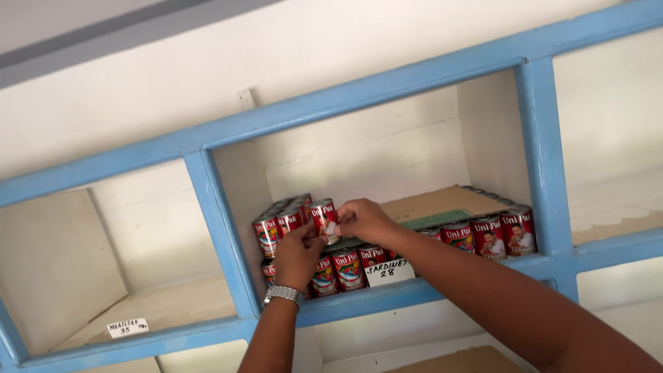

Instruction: Stocking canned sardines onto a retail shelf from a cardboard box.

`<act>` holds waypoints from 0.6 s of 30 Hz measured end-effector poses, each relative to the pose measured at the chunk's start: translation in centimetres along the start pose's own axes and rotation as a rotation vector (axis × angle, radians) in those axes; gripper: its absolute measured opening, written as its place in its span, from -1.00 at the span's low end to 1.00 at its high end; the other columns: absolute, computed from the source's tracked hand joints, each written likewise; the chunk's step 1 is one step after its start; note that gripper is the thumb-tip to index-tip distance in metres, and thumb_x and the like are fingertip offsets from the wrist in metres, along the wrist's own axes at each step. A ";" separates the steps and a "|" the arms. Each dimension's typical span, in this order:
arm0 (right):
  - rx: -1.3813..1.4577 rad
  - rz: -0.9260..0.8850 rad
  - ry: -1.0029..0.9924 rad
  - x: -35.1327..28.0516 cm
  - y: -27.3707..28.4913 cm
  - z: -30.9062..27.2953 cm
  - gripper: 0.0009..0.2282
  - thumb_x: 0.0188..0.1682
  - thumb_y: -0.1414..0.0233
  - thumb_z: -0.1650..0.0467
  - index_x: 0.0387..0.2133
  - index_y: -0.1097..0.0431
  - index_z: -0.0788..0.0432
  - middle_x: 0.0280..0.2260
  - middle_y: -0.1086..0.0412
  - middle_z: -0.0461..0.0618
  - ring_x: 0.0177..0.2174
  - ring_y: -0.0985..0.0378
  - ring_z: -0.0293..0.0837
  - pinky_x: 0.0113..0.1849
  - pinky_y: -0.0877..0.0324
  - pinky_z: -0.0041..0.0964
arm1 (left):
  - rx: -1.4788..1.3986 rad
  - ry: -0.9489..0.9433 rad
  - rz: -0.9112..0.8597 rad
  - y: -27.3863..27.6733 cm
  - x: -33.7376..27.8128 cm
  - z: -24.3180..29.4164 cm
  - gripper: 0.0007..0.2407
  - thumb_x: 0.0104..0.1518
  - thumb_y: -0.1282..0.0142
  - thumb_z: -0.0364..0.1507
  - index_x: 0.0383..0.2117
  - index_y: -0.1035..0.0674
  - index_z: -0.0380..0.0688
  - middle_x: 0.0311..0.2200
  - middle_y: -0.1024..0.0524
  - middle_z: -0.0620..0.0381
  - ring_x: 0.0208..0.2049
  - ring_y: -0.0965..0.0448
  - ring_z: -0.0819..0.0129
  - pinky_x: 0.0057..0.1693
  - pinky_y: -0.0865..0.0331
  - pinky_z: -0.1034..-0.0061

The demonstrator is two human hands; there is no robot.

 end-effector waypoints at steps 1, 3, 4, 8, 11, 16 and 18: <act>-0.065 0.002 -0.034 0.1 -0.2 -0.3 -0.71 -0.19 -0.29 0.47 -0.18 -0.51 0.31 -0.34 -0.56 0.04 -0.37 -0.60 -0.22 -0.30 -0.53 -0.32 | 0.062 0.037 -0.013 -0.1 0.1 0.0 -0.62 0.01 -0.32 -0.35 -0.02 -0.63 -0.17 -0.32 -0.71 0.03 -0.31 -0.74 0.34 -0.14 -0.56 0.45; -0.131 0.005 -0.064 0.3 -0.3 -0.8 -0.71 -0.19 -0.30 0.47 -0.19 -0.53 0.31 -0.34 -0.56 0.03 -0.37 -0.60 -0.22 -0.30 -0.52 -0.32 | 0.122 0.073 -0.022 -0.3 0.4 0.0 -0.62 0.00 -0.33 -0.32 -0.03 -0.63 -0.13 -0.32 -0.70 0.04 -0.29 -0.74 0.32 -0.14 -0.55 0.43; -0.188 0.002 -0.099 0.5 -0.3 -1.0 -0.71 -0.18 -0.30 0.47 -0.18 -0.53 0.30 -0.34 -0.57 0.04 -0.36 -0.61 -0.22 -0.29 -0.51 -0.32 | 0.168 0.115 -0.039 -0.4 0.6 0.0 -0.65 -0.01 -0.33 -0.31 -0.07 -0.66 -0.09 -0.32 -0.71 0.05 -0.29 -0.74 0.31 -0.13 -0.56 0.41; -0.210 -0.028 -0.197 0.3 -0.3 -1.0 -0.68 -0.17 -0.27 0.47 -0.12 -0.52 0.30 -0.31 -0.58 0.05 -0.31 -0.62 -0.20 -0.23 -0.52 -0.31 | 0.311 0.112 0.018 -0.7 0.2 -0.1 -0.70 -0.04 -0.35 -0.29 -0.16 -0.70 -0.06 -0.32 -0.70 0.07 -0.31 -0.70 0.21 -0.15 -0.55 0.33; -0.174 -0.046 -0.201 0.0 0.4 -1.3 -0.65 -0.15 -0.24 0.48 -0.06 -0.49 0.30 -0.23 -0.58 0.05 -0.23 -0.63 -0.22 -0.14 -0.51 -0.33 | 0.417 0.119 0.071 -0.2 -0.9 1.0 -0.78 0.01 -0.28 -0.29 -0.25 -0.72 -0.03 -0.33 -0.69 0.13 -0.30 -0.71 0.21 -0.18 -0.56 0.31; -0.186 -0.152 -0.217 0.2 1.2 -0.2 -0.66 -0.05 -0.12 0.48 0.03 -0.46 0.25 -0.06 -0.56 0.03 -0.09 -0.59 -0.21 0.00 -0.41 -0.34 | 0.504 -0.039 0.083 0.2 -3.3 3.5 -0.79 0.16 -0.11 -0.25 -0.23 -0.73 0.05 -0.39 -0.64 0.01 -0.27 -0.63 0.09 -0.13 -0.43 0.15; -0.206 -0.206 -0.216 0.0 1.2 -0.7 -0.65 -0.03 -0.07 0.50 0.07 -0.46 0.22 -0.01 -0.54 0.01 -0.04 -0.57 -0.21 0.03 -0.38 -0.33 | 0.546 -0.089 0.063 -0.2 -3.6 4.0 -0.77 0.20 -0.04 -0.23 -0.19 -0.72 0.07 -0.41 -0.64 0.01 -0.25 -0.62 0.11 -0.07 -0.36 0.12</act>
Point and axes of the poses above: each hand's wrist, its own x-axis towards the middle knuckle, its own y-axis out of the back of the hand, z = x × y, the point moved 2 cm from there along x, towards the middle knuckle
